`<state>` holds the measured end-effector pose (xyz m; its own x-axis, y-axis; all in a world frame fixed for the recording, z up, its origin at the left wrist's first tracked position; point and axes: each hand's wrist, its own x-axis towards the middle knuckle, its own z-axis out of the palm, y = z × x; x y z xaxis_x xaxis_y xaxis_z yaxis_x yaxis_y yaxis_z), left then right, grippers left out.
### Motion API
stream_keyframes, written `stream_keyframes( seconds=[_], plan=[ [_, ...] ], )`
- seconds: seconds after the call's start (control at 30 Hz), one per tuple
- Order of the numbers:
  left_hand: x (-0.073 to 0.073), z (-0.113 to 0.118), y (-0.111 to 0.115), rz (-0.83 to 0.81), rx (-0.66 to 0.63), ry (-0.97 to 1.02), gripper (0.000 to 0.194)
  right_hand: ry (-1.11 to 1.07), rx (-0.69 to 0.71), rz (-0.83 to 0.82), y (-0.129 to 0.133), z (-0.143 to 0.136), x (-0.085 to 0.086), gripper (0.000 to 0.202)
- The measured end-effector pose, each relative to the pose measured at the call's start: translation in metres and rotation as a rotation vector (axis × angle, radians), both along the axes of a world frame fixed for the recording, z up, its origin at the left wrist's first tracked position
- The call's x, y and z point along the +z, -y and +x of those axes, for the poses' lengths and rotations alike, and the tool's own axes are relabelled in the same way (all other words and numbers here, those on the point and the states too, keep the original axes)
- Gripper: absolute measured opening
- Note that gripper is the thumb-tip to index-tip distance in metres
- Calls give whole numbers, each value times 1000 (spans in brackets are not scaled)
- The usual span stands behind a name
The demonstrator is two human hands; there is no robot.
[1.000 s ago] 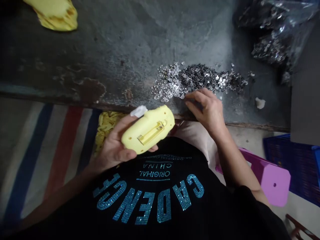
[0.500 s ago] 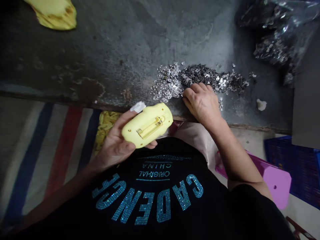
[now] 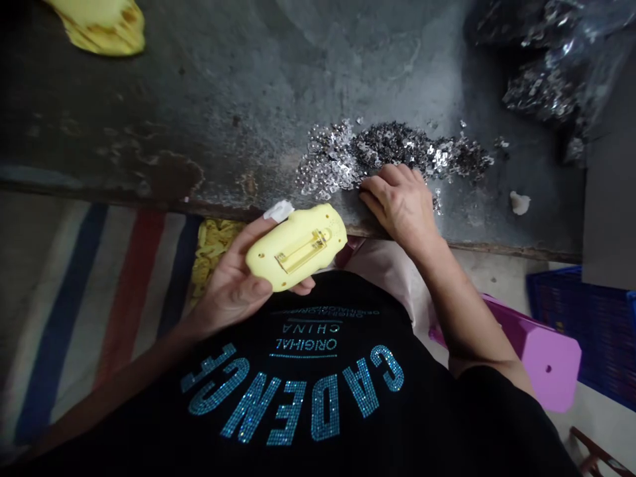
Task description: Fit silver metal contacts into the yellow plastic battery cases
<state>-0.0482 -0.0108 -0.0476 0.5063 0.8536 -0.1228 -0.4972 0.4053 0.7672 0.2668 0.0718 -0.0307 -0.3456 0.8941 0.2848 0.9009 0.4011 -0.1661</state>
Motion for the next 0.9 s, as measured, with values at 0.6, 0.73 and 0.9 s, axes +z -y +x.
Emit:
stream_keyframes(
  seconds=[0.6, 0.73, 0.9],
  plan=[
    [6, 7, -5, -12, -41, 56, 69, -349, -210, -76, 48, 37, 23, 16],
    [12, 10, -2, -29, -36, 66, 69, -383, -142, -37, 54, 32, 17, 13],
    [15, 14, -1, -31, -37, 76, 68, -329, -38, -23, 39, 21, 2, 13]
  ],
)
